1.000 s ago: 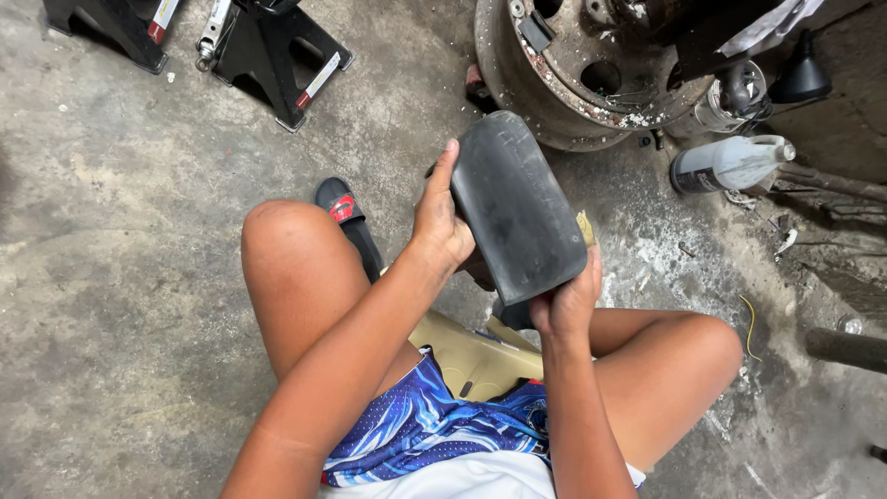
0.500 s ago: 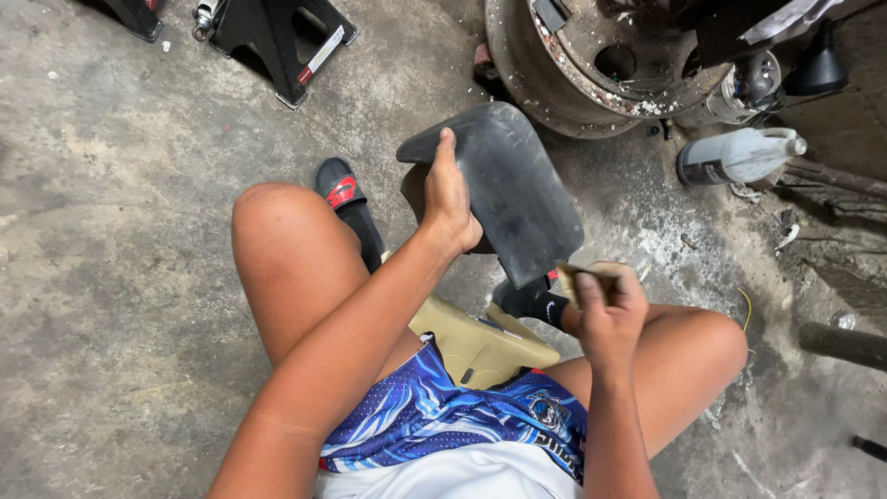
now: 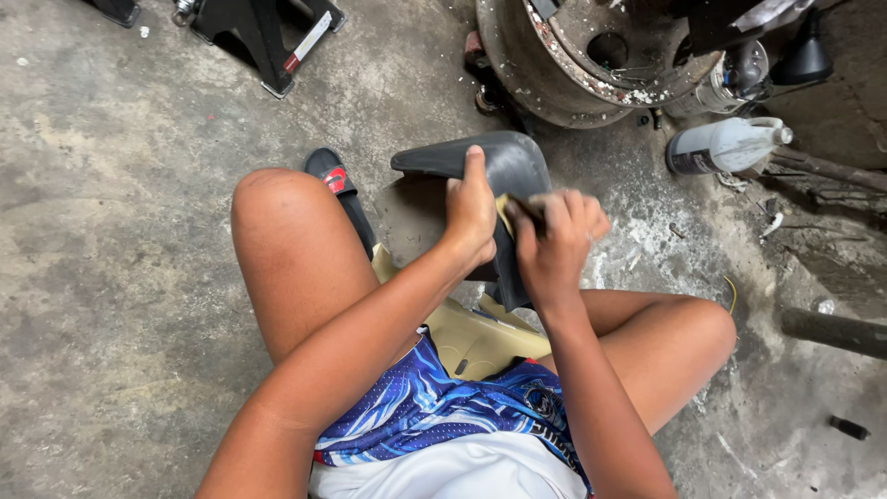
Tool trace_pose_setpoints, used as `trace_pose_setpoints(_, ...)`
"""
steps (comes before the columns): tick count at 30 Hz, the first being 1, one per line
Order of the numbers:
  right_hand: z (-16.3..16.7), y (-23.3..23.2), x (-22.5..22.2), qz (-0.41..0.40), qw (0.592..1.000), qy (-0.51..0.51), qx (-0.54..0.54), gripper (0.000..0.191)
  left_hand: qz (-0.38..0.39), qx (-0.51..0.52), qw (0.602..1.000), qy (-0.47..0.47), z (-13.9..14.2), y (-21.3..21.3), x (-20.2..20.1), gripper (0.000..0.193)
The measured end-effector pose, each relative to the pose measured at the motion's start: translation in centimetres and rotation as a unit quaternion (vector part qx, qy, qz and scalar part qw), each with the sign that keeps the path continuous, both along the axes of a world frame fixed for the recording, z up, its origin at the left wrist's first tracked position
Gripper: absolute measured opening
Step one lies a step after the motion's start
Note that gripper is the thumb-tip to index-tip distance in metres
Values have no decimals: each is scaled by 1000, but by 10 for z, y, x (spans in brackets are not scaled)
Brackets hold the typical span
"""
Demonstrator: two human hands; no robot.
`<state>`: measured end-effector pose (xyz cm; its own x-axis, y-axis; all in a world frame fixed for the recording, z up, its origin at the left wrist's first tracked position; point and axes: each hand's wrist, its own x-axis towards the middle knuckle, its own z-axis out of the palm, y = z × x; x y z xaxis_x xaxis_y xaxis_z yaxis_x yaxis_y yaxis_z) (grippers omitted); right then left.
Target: The person sits on a low stool and sands a black plastic mud flap with a yellow sanding block. They hold the flap with one hand and rub the sanding block over its surface, turning the flap to work different areas.
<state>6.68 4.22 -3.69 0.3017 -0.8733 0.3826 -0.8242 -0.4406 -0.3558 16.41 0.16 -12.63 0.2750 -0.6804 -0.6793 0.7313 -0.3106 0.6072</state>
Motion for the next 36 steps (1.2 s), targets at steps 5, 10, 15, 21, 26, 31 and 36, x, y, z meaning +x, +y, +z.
trace_pose_setpoints(5, -3, 1, -4, 1, 1000, -24, 11, 18, 13, -19, 1000, 21, 8, -6, 3, 55)
trace_pose_setpoints(10, 0, 45, -23, 11, 1000, -25, 12, 18, 14, 8, 984, 175, 21, -21, 33, 54)
trace_pose_setpoints(15, -8, 14, -9, -2, 1000, -26, 1, 17, 19, 10, 998, 55, 2, -19, 3, 49)
trace_pose_setpoints(21, -7, -9, -1, -4, 1000, -27, 7, 15, -24, -36, 997, 57, 12, -5, -3, 51)
trace_pose_setpoints(26, -3, 46, -29, -1, 999, -29, 32, 12, -48, 42, 988, 138, 29, -23, 24, 49)
trace_pose_setpoints(31, -17, 16, -20, -18, 999, -18, 26, 13, -52, 36, 995, 71, 9, -20, -4, 48)
trace_pose_setpoints(36, -13, -15, -5, -47, 995, -66, 58, 14, -79, 5, 983, 164, 4, -7, -13, 49)
